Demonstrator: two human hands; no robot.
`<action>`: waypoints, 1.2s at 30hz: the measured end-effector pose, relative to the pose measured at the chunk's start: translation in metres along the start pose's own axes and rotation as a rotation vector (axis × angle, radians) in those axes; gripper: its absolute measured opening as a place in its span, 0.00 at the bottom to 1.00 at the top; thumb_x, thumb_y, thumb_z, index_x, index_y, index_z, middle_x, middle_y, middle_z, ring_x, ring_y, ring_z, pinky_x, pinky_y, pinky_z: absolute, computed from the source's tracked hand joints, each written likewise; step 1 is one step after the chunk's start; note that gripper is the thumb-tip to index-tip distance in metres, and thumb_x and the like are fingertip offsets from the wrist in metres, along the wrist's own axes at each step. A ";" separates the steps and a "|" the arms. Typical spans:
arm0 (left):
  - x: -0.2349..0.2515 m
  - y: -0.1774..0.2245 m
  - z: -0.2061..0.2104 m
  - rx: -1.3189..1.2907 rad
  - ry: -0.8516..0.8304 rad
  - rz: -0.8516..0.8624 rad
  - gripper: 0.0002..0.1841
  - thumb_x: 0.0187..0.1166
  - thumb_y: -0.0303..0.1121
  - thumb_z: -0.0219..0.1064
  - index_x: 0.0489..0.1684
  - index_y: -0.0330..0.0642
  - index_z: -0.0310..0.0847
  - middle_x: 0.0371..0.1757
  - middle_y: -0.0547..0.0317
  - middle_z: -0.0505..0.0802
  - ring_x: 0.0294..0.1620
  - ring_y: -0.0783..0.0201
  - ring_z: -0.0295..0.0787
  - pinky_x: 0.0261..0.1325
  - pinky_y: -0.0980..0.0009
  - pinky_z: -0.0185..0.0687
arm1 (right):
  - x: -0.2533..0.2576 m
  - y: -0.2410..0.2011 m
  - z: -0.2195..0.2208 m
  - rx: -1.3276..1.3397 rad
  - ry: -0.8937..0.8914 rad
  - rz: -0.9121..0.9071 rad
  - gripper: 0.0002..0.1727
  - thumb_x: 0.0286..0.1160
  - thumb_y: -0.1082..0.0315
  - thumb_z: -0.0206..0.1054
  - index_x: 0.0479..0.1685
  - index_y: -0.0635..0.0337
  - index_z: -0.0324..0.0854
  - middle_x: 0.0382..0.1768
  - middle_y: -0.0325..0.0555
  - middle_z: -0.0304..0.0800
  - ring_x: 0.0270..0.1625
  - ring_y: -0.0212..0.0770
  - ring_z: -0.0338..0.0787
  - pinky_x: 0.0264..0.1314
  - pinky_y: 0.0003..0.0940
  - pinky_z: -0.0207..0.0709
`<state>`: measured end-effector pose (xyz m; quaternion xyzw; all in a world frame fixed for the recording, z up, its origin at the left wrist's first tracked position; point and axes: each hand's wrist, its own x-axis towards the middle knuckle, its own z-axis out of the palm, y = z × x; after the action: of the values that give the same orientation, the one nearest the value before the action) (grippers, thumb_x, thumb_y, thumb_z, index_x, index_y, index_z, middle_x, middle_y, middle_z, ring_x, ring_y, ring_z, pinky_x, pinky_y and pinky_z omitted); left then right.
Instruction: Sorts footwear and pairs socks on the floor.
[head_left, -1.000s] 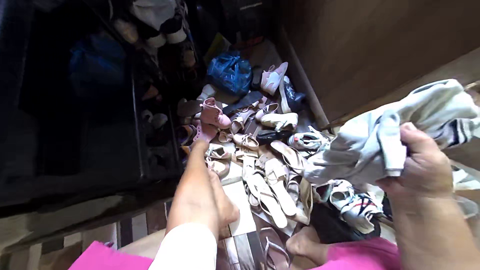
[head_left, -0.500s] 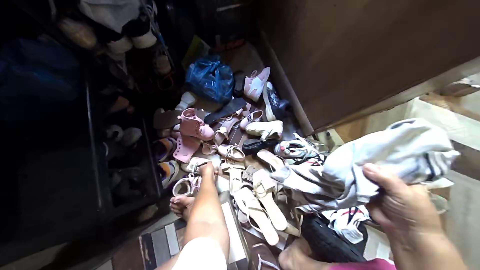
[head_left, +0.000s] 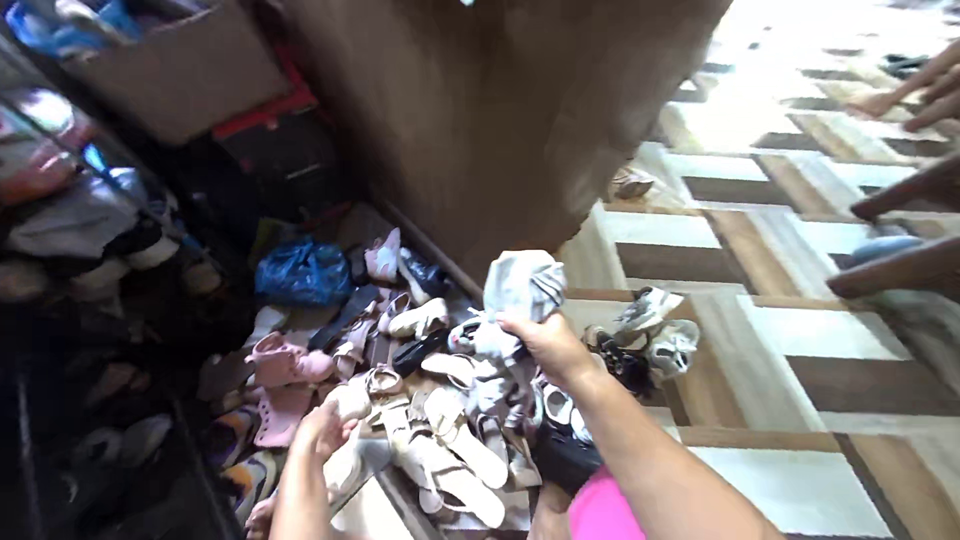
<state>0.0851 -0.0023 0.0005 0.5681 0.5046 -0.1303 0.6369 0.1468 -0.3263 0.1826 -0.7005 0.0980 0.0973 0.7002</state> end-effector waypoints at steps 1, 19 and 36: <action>-0.017 0.008 0.008 0.034 -0.027 0.060 0.25 0.94 0.44 0.49 0.82 0.39 0.59 0.39 0.47 0.83 0.27 0.61 0.82 0.28 0.67 0.80 | 0.000 -0.001 -0.002 -0.004 -0.001 -0.029 0.11 0.75 0.74 0.72 0.52 0.66 0.80 0.33 0.44 0.91 0.37 0.33 0.92 0.45 0.32 0.88; -0.205 0.049 0.057 0.250 -0.630 0.991 0.34 0.72 0.45 0.70 0.76 0.44 0.59 0.45 0.68 0.91 0.23 0.77 0.84 0.23 0.79 0.83 | -0.039 0.021 0.017 0.204 -0.326 -0.427 0.24 0.59 0.77 0.79 0.59 0.75 0.82 0.50 0.49 0.93 0.53 0.29 0.91 0.65 0.29 0.84; -0.213 0.041 0.060 -0.051 -0.279 0.769 0.18 0.95 0.38 0.45 0.36 0.43 0.78 0.13 0.73 0.78 0.09 0.80 0.67 0.14 0.82 0.68 | -0.030 0.008 0.024 0.043 -0.117 -0.472 0.21 0.73 0.63 0.76 0.58 0.68 0.82 0.42 0.47 0.92 0.45 0.33 0.92 0.55 0.35 0.87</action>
<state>0.0476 -0.1273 0.1842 0.6764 0.1673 0.0542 0.7152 0.1161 -0.3024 0.1828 -0.6822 -0.1071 -0.0306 0.7227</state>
